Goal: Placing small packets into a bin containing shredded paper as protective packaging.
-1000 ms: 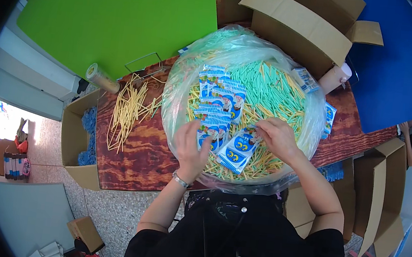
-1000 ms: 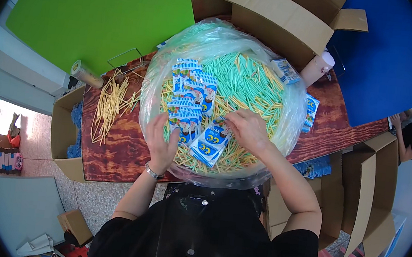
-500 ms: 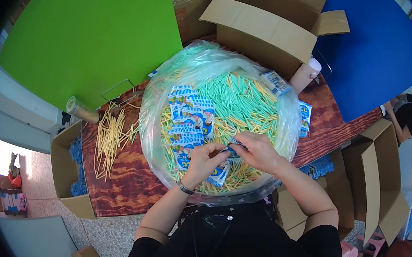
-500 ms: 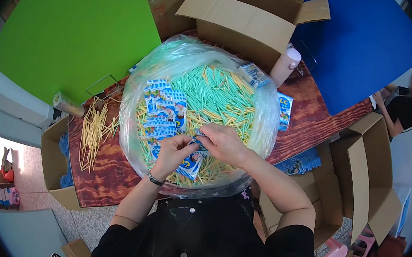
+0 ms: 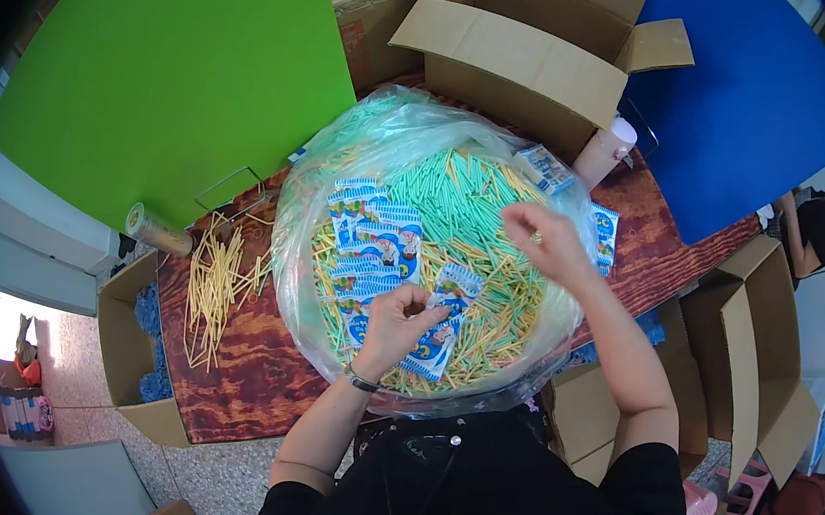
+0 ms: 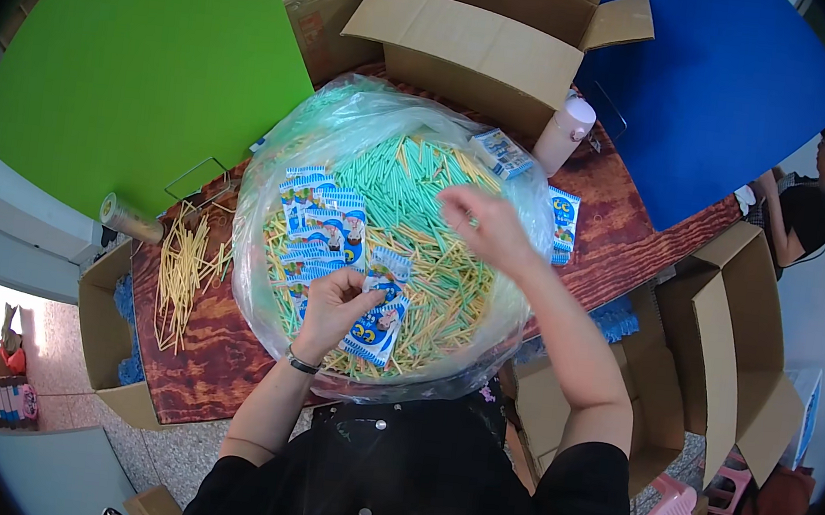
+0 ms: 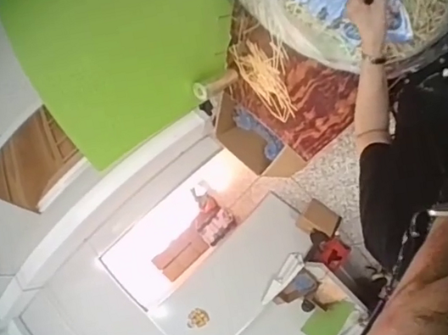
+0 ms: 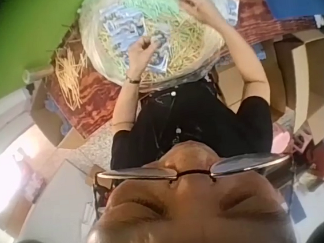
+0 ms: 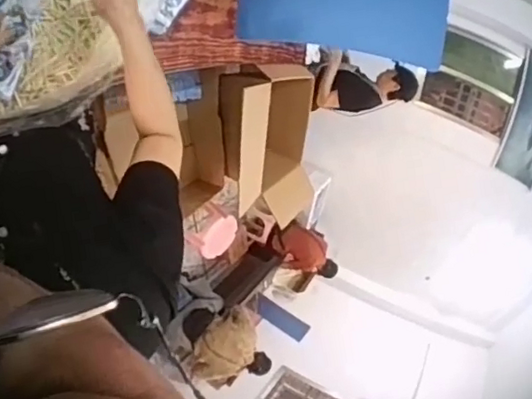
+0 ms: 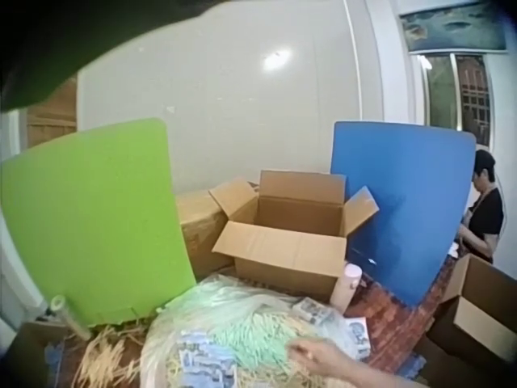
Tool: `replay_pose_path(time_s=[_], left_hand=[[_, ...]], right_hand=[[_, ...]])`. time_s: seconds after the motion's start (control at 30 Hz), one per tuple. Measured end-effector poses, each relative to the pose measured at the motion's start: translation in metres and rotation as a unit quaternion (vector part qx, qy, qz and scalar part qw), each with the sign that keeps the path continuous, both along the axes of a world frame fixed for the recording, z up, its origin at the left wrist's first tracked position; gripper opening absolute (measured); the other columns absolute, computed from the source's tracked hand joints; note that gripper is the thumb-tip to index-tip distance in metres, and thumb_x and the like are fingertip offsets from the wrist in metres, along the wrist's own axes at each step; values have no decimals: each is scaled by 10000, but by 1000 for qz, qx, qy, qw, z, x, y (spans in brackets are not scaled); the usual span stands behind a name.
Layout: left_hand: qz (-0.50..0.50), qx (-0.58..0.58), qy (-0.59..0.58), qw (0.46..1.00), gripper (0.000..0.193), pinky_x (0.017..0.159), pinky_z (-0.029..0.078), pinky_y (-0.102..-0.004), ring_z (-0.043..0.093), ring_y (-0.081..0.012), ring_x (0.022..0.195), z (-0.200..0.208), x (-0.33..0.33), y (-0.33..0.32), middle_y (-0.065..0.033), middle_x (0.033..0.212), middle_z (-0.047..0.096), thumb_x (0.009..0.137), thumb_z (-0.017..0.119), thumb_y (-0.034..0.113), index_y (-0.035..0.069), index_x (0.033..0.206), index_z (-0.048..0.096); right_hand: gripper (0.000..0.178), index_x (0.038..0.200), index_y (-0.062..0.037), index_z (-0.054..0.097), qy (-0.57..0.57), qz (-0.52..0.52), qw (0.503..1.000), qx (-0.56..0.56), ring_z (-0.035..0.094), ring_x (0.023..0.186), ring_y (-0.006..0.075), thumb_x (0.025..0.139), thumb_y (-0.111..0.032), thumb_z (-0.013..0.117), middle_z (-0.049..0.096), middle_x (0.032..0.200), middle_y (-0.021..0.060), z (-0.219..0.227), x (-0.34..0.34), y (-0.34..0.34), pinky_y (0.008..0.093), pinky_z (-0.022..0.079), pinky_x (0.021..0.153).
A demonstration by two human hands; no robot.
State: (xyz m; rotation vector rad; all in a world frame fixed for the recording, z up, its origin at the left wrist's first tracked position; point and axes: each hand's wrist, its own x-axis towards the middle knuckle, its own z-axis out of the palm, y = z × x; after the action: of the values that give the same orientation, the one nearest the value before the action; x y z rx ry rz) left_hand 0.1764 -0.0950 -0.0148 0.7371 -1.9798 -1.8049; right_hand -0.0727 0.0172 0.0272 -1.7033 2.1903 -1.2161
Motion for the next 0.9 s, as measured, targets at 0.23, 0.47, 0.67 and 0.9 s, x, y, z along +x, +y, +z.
replay_pose_path(time_s=[0.23, 0.47, 0.67, 0.9], left_hand=[[13, 50, 37, 998, 101, 597, 440, -172, 546, -7, 686, -12, 0, 0, 21, 785, 650, 839, 729, 40, 7, 875, 641], [26, 40, 15, 999, 99, 611, 452, -178, 558, -13, 696, -10, 5, -3, 11, 802, 661, 846, 721, 43, -3, 896, 649], [32, 37, 24, 999, 108, 617, 458, -184, 564, -21, 697, -8, 6, -1, 9, 799, 661, 843, 724, 46, -4, 901, 649], [33, 43, 23, 998, 97, 624, 460, -184, 567, -23, 709, -11, 6, -5, 5, 821, 663, 852, 711, 35, -3, 913, 647]], right_hand=[[408, 972, -73, 682, 211, -117, 925, 294, 450, 1103, 333, 727, -395, 743, 510, 1095, 155, -50, -48, -7, 477, 409, 865], [428, 985, -60, 676, 220, -122, 891, 378, 435, 1125, 316, 709, -374, 769, 501, 1116, 136, -49, -48, -22, 465, 385, 903], [359, 1036, -38, 649, 226, -93, 898, 367, 433, 1148, 325, 797, -299, 708, 492, 1143, 146, -62, -54, -19, 464, 391, 919], [327, 1100, 7, 576, 235, -55, 946, 216, 522, 1056, 374, 879, -229, 626, 564, 1097, 180, -53, -64, -5, 465, 429, 907]])
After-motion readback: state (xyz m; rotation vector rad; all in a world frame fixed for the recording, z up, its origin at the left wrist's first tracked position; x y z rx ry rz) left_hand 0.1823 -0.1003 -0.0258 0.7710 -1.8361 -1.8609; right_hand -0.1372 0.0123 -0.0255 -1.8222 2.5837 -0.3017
